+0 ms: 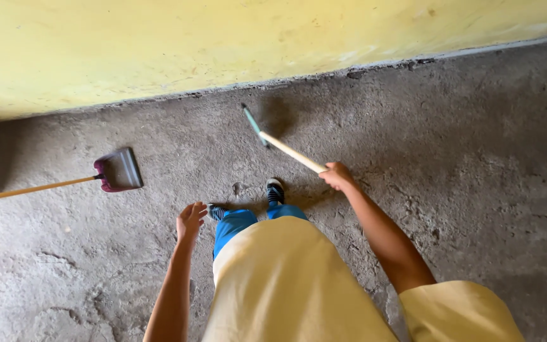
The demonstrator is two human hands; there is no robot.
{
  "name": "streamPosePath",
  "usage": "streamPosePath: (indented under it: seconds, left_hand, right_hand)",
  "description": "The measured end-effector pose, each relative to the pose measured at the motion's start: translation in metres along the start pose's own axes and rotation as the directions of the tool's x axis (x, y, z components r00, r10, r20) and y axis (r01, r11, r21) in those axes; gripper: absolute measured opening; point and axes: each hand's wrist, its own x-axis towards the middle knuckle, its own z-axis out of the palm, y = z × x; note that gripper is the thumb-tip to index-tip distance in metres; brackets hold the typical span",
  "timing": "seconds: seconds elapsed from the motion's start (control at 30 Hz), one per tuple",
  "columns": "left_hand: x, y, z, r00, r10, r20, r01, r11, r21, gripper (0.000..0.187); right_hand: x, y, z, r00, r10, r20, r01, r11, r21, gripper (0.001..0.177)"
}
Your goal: Sweeping a concrete floor using a small broom and a dustpan.
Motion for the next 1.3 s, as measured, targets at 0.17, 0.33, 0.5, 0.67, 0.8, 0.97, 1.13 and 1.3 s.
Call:
streamPosePath:
  seconds: [0.17, 0.33, 0.5, 0.67, 0.8, 0.97, 1.13, 1.3]
  left_hand:
    - [0.006, 0.008, 0.006, 1.000, -0.001, -0.017, 0.000, 1.000, -0.016, 0.044]
    - [-0.001, 0.001, 0.006, 0.998, 0.007, -0.062, -0.014, 0.994, -0.109, 0.044]
    - [-0.017, -0.018, -0.004, 0.996, 0.006, -0.088, -0.011, 0.999, -0.049, 0.044]
    - [-0.029, -0.021, -0.020, 0.993, -0.060, -0.098, 0.059, 0.998, -0.014, 0.043]
    - [-0.026, -0.009, -0.016, 0.991, -0.068, -0.114, 0.065, 0.997, -0.030, 0.043]
    - [-0.008, 0.033, 0.007, 0.998, 0.008, -0.060, -0.006, 0.999, 0.040, 0.044]
    - [0.005, 0.058, 0.026, 0.994, 0.101, -0.046, -0.099, 0.994, 0.037, 0.045]
    - [0.003, 0.043, 0.034, 0.991, 0.128, -0.047, -0.128, 0.992, 0.010, 0.044]
  right_hand:
    - [0.004, 0.029, -0.056, 0.987, 0.005, -0.160, -0.020, 0.995, -0.094, 0.028]
    - [0.031, 0.049, -0.121, 0.938, 0.032, -0.346, -0.085, 0.987, -0.138, 0.026]
    - [0.098, 0.058, -0.133, 0.842, 0.089, -0.533, -0.248, 0.940, -0.235, 0.032]
    - [0.118, 0.025, -0.081, 0.895, 0.052, -0.443, -0.190, 0.943, -0.273, 0.033]
    - [0.101, 0.022, -0.019, 0.936, -0.245, -0.251, 0.078, 0.843, -0.532, 0.031]
    - [0.044, 0.009, -0.030, 0.967, -0.194, -0.163, 0.122, 0.922, -0.368, 0.046]
    - [0.031, 0.016, -0.058, 0.966, -0.139, -0.219, 0.074, 0.957, -0.282, 0.045]
    - [0.087, 0.042, -0.064, 0.885, -0.240, -0.400, 0.072, 0.918, -0.390, 0.029]
